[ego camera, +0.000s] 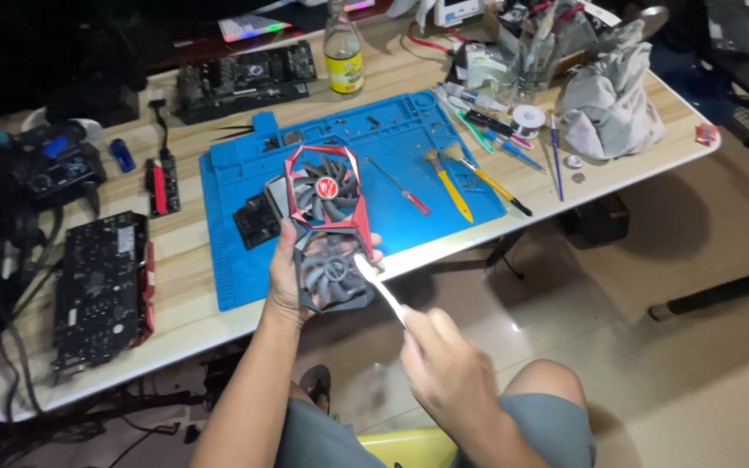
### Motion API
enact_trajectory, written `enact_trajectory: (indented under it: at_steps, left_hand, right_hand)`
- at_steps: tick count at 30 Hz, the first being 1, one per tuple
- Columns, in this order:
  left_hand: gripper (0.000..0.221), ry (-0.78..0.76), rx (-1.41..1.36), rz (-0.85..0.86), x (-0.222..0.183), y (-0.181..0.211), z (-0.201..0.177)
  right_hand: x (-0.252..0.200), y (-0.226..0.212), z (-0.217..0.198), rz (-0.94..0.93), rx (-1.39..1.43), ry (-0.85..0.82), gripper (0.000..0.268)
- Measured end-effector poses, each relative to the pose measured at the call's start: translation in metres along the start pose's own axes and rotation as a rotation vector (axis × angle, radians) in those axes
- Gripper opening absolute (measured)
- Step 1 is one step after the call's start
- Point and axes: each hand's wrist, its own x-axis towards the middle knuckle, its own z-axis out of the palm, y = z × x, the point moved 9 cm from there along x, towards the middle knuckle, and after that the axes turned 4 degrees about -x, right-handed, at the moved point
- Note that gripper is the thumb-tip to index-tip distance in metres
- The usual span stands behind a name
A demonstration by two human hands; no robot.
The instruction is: Cleaning dust from a GPU fan and heatsink using a toothbrush and a small brush.
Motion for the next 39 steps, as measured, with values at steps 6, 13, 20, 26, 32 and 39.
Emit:
enact_trajectory:
  at_steps: [6,13,20,26,32,39]
  left_hand:
    - [0.104,-0.07,-0.122,-0.063,-0.001,-0.008,0.015]
    - [0.106,-0.077,-0.123,-0.065,-0.003,-0.008,0.011]
    - [0.1,-0.038,-0.111,-0.031,-0.002,-0.009,-0.003]
    - [0.089,0.296,-0.004,0.262,-0.006,0.011,-0.064]
    - [0.107,-0.094,0.057,0.127,-0.001,-0.005,-0.004]
    - [0.111,-0.081,0.055,0.138,-0.005,0.001,0.005]
  right_hand:
    - [-0.007,-0.02,-0.034,-0.085,0.184,0.101,0.042]
    - [0.004,-0.062,0.011,-0.153,0.41,-0.136,0.035]
    - [-0.017,-0.055,0.024,-0.251,0.351,0.066,0.036]
    - [-0.06,0.014,0.071,-0.211,0.27,-0.042,0.057]
    - [-0.055,0.002,0.037,-0.259,0.33,0.124,0.037]
    - [-0.05,0.014,0.047,-0.213,0.165,0.119,0.044]
